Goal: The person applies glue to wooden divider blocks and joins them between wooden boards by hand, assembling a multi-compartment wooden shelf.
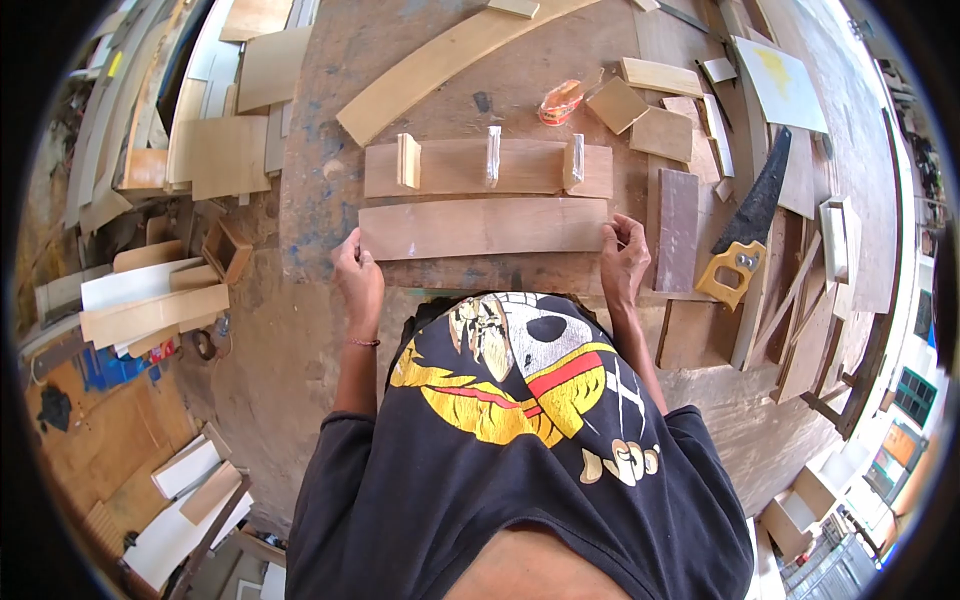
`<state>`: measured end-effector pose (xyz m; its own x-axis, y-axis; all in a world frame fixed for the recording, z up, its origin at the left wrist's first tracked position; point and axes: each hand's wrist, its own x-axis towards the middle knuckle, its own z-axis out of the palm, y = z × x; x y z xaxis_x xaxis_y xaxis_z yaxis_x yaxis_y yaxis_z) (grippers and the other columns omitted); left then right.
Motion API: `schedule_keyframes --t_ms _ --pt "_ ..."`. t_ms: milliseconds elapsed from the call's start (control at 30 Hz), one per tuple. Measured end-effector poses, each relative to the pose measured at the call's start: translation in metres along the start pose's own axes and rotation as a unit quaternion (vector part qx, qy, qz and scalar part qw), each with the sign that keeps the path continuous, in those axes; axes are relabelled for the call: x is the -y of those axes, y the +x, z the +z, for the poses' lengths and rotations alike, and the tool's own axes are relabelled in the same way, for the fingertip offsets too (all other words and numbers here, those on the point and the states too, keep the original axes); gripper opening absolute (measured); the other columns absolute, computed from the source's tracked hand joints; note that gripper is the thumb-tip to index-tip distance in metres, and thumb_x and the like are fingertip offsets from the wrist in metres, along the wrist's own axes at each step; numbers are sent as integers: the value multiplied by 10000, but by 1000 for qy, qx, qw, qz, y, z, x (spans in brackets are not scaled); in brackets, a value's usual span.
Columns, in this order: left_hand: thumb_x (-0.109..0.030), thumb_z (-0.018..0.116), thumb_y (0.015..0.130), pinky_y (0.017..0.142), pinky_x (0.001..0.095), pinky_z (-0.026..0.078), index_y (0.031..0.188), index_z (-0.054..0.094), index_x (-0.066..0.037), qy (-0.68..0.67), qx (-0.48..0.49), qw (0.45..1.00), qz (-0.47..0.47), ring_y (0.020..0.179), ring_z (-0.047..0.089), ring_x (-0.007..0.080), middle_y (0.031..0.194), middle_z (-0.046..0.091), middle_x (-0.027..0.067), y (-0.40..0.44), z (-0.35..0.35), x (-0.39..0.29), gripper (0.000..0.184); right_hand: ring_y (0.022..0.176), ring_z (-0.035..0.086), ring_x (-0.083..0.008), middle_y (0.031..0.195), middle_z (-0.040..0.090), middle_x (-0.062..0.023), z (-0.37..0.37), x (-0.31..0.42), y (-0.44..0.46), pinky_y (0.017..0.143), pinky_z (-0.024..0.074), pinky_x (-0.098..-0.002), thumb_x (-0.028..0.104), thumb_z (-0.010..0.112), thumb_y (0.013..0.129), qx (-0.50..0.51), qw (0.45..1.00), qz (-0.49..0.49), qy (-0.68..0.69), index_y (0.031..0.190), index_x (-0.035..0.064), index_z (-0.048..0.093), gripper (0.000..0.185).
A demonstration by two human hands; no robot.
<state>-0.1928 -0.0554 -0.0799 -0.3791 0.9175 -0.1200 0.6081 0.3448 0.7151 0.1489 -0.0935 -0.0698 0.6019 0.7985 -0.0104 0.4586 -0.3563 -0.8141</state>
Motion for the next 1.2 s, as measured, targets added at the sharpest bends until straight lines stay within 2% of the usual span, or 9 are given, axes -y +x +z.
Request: schedule_keyframes --t_ms 200,267,367,633,733,800,833,967,1200 --pt "63 482 786 876 356 442 1127 574 13 49 -8 999 3 993 558 301 1070 540 174 2 -2 -8 357 796 633 -198 860 656 -126 2 0 2 743 494 -302 53 611 808 -12 1000 16 -7 1013 -16 594 218" --pt "69 476 780 877 356 440 1126 576 11 35 -5 999 39 985 558 301 1066 542 171 5 -2 -5 365 793 630 -194 865 655 -122 5 -3 2 743 492 -301 59 614 811 -7 1000 23 1 1014 -17 591 218" --pt "81 470 776 868 348 444 1115 580 18 33 -3 999 32 972 561 294 1053 546 168 6 -5 -10 361 798 615 -148 879 649 -75 7 -8 1 734 486 -271 93 634 821 -4 1000 25 9 1010 12 597 209" --pt "82 475 785 814 339 460 1045 610 17 24 -3 999 36 923 579 276 1014 566 150 12 -4 -12 300 799 625 -192 882 653 -120 7 -7 1 744 492 -301 81 613 819 -11 1000 24 -2 1019 -15 585 224" --pt "75 465 792 797 349 461 1081 590 7 15 -1 998 59 908 581 279 994 574 147 15 -1 -9 322 801 625 -194 883 653 -120 7 -8 2 742 492 -302 73 608 817 -19 1000 15 2 1021 -12 585 222" --pt "66 453 801 792 360 457 1182 526 -19 24 3 1000 3 900 579 288 968 579 150 16 2 -11 398 801 626 -194 884 652 -121 8 -8 2 739 492 -303 67 604 816 -30 1000 9 0 1023 -9 585 221" --pt "51 451 809 811 373 444 1290 437 -56 13 11 1000 2 913 566 297 997 562 159 17 5 -8 493 807 625 -198 894 649 -122 9 -7 2 734 492 -304 61 599 816 -27 1000 8 -1 1030 -5 583 225" --pt "41 457 828 854 383 414 1343 391 -74 97 49 994 19 932 524 306 1067 512 184 22 5 -13 532 862 614 -225 977 627 -139 9 -5 2 756 483 -329 24 563 813 -9 1000 6 0 1101 11 553 288" --pt "37 457 837 882 386 394 1318 439 -70 141 83 985 47 960 498 330 997 534 204 27 2 -20 493 909 584 -254 1087 583 -151 9 -4 3 794 470 -359 -1 538 807 36 999 3 3 1181 29 502 376"
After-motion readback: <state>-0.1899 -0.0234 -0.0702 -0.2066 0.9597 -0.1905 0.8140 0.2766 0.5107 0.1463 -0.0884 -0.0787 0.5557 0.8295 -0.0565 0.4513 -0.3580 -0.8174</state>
